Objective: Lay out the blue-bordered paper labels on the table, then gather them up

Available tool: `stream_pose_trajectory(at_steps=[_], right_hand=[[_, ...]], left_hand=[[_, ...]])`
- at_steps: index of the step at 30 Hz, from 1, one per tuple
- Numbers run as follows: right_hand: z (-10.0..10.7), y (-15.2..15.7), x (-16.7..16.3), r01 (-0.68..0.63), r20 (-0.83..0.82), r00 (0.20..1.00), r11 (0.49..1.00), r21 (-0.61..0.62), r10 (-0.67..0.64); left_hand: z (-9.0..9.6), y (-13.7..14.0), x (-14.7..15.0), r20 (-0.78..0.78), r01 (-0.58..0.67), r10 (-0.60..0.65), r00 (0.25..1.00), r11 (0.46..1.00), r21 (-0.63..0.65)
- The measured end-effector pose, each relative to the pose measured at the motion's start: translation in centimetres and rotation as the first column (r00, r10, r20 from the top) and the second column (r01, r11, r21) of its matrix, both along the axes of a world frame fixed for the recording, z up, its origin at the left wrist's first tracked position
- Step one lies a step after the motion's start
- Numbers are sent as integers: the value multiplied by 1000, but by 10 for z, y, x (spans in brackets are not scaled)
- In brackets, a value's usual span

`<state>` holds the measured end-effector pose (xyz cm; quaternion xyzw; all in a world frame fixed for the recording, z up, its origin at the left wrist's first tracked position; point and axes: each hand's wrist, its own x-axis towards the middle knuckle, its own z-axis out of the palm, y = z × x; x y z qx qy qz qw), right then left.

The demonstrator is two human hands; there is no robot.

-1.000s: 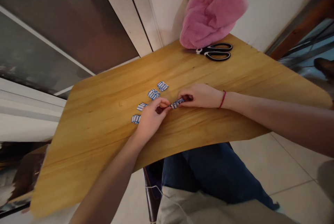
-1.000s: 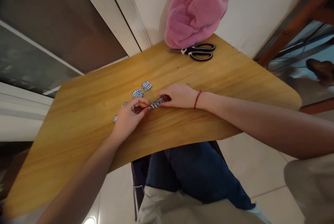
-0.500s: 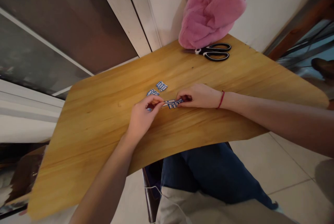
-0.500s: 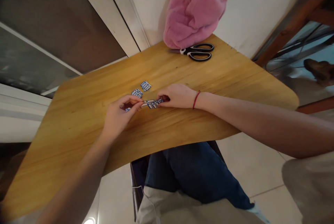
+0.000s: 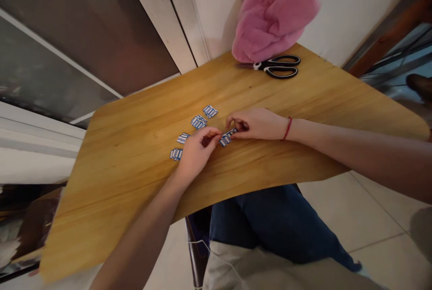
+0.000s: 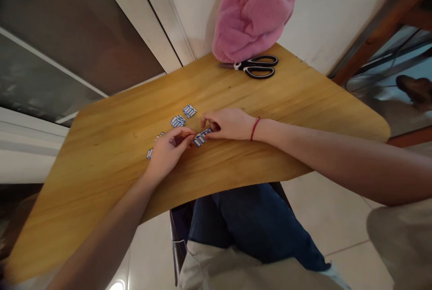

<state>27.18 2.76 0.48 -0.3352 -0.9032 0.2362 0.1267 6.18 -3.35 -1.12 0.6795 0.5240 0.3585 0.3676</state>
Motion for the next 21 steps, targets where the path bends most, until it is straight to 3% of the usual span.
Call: stream_pose_trajectory(at_steps=[4, 12, 21], right_hand=[[-2, 2, 0, -5, 27, 1000, 1000, 29, 4], [-3, 2, 0, 10, 4, 1000, 999, 38, -11], [-5, 4, 0, 18, 50, 999, 998, 54, -21]], left_hand=[[6, 0, -3, 6, 12, -12, 1000, 999, -38], [6, -1, 1, -156, 30, -32, 987, 999, -12], [13, 0, -3, -73, -4, 4, 997, 1000, 0]])
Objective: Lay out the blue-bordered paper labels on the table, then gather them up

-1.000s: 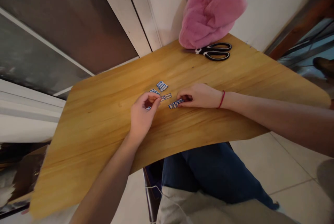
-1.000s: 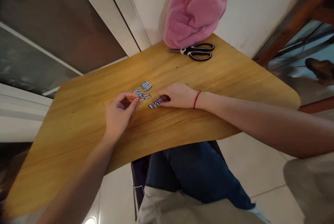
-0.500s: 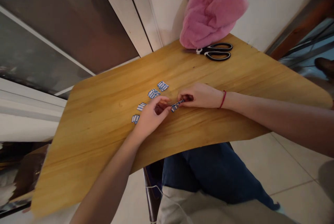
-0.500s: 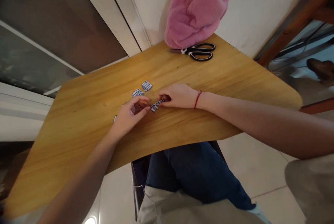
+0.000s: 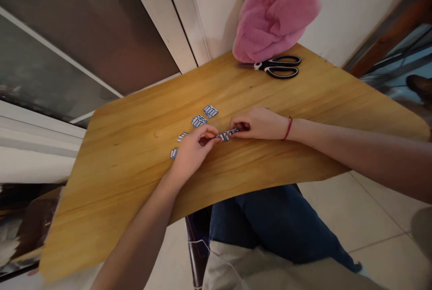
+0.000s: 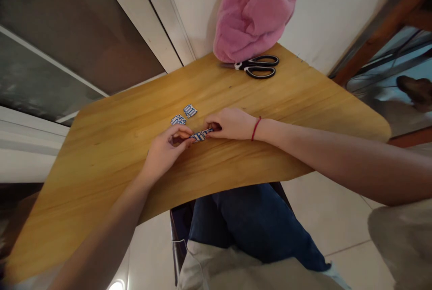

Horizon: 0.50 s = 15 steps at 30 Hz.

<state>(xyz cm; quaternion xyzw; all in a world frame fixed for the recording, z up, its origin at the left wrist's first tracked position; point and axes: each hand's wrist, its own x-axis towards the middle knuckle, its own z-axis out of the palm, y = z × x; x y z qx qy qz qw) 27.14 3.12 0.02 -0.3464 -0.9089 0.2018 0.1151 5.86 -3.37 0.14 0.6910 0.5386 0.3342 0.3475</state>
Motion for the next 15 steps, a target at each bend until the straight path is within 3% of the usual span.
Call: stream_pose_trajectory(at_steps=[6, 10, 15], right_hand=[[1, -1, 1, -4, -15, 1000, 1000, -11, 4], [3, -2, 0, 8, -17, 1000, 1000, -19, -8], [2, -1, -1, -3, -17, 1000, 1000, -20, 3]], left_hand=[[12, 4, -11, 23, -1, 1, 1000, 1000, 11], [8, 5, -10, 125, -118, 112, 986, 992, 43], [0, 5, -4, 126, -109, 105, 986, 994, 19]])
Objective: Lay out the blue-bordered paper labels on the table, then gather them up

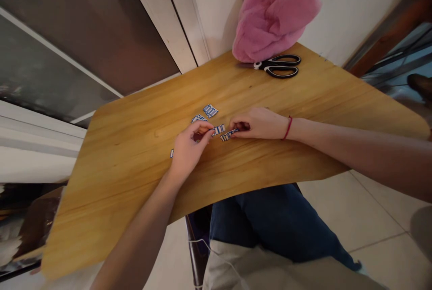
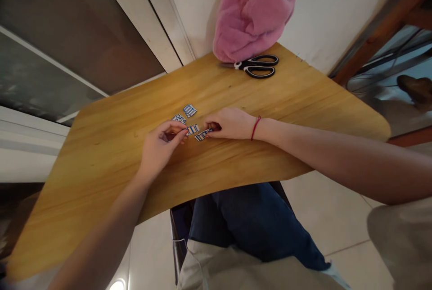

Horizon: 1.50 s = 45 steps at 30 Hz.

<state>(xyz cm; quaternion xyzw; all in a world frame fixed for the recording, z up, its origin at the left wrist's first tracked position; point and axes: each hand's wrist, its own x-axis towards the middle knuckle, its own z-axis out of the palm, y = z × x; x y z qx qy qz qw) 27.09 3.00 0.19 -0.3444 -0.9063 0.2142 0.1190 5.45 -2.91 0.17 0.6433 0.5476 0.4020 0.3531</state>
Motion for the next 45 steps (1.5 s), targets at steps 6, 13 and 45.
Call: stream_pose_trajectory(at_steps=[6, 13, 45], right_hand=[[1, 0, 1, -16, 10, 1000, 1000, 3, 16], [3, 0, 2, -37, 11, 999, 999, -17, 37], [10, -8, 0, -47, 24, 999, 998, -39, 48]], left_hand=[[4, -8, 7, -1, 18, -18, 1000, 997, 73], [-3, -11, 16, -281, 76, -26, 959, 982, 170], [-5, -8, 14, -355, 135, -122, 927, 991, 11]])
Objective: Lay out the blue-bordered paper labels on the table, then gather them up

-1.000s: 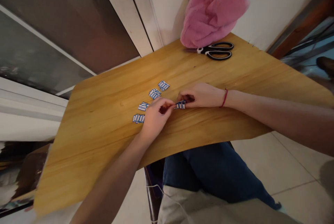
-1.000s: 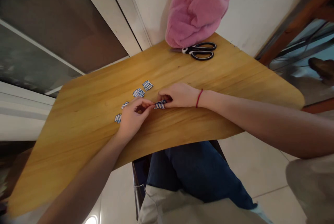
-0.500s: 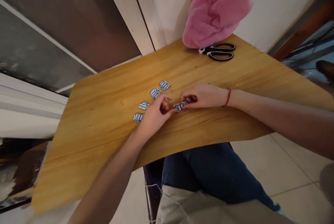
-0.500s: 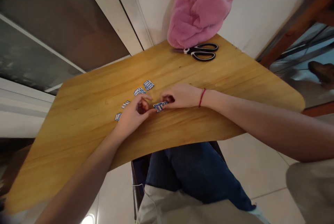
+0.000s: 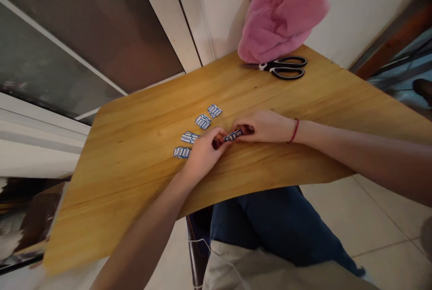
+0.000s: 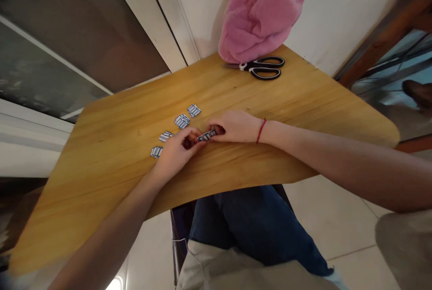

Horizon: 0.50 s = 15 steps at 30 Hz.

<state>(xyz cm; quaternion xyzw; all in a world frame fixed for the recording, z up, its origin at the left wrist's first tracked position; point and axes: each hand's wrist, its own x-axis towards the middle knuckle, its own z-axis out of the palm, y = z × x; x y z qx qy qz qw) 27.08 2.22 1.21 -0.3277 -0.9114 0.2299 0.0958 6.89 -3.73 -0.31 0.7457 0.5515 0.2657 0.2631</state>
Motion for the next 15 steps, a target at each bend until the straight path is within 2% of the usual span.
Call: stream_pose_trajectory(at_steps=[8, 15], right_hand=[[-2, 2, 0, 20, -12, 1000, 1000, -4, -20], [1, -1, -2, 2, 7, 1000, 1000, -4, -2]], left_hand=[[3, -1, -1, 58, -31, 33, 998, 998, -46], [1, -1, 3, 40, -30, 30, 999, 1000, -5]])
